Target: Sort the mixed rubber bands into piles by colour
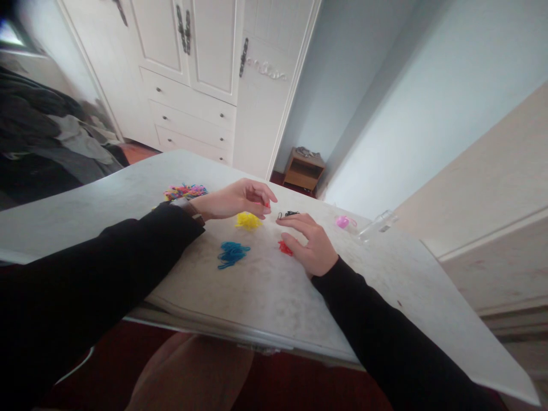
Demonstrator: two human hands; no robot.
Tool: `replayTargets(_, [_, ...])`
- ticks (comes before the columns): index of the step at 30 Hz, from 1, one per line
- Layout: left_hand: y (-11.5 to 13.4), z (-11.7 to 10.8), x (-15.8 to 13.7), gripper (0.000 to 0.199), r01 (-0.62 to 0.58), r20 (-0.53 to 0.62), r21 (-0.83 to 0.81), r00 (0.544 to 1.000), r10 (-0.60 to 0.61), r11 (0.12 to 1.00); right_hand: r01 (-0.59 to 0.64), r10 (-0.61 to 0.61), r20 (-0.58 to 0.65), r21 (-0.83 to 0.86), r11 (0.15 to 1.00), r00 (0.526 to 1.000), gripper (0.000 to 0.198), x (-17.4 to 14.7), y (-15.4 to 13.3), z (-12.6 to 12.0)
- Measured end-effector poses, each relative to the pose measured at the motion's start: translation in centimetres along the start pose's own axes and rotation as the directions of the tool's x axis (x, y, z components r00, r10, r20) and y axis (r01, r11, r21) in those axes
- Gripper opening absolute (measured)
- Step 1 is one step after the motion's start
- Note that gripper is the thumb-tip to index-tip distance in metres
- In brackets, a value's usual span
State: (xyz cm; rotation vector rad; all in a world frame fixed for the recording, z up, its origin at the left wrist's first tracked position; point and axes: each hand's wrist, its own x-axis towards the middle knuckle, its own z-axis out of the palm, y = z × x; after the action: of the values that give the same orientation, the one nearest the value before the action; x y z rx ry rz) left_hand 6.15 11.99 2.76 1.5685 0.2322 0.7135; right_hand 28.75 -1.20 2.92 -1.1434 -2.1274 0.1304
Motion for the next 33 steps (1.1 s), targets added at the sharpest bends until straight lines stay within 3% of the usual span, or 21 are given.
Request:
replayTargets(4, [0.4,0.0,-0.1,0.033,-0.005,-0.078,0.021,0.997,0.007,1.0,-0.208,0.198,-0.129,-0.074,0.975,0.972,0.025,0.3,2.3,-1.0])
replayTargets(7, [0.3,0.0,0.0,0.032,-0.026,-0.087,0.022,0.996,0.028,0.999,-0.348,0.334,-0.135,-0.096,0.933,0.933,0.029,0.5,4.1,-1.3])
replayTargets(13, [-0.1,-0.1,0.2,0.03,-0.054,-0.08,0.029,0.995,0.056,0.998,-0.422,0.413,-0.097,-0.124,0.898,0.906,0.031,0.4,5.2,-1.0])
replayTargets(23, [-0.3,-0.1,0.2,0.03,-0.036,-0.015,0.02,0.999,0.036,0.999,-0.345,0.339,-0.112,-0.033,0.938,0.934,0.027,0.4,4.1,-0.9])
replayTargets(28, [-0.3,-0.2,0.0,0.035,0.004,0.03,0.018,1.0,-0.004,1.0,-0.103,0.104,-0.052,0.022,0.994,0.993,0.025,0.3,2.0,-0.7])
replayTargets(33, [-0.3,-0.2,-0.1,0.037,0.021,0.08,0.021,0.997,-0.022,1.0,0.066,-0.069,0.061,0.053,0.996,0.996,0.035,0.0,0.6,-0.5])
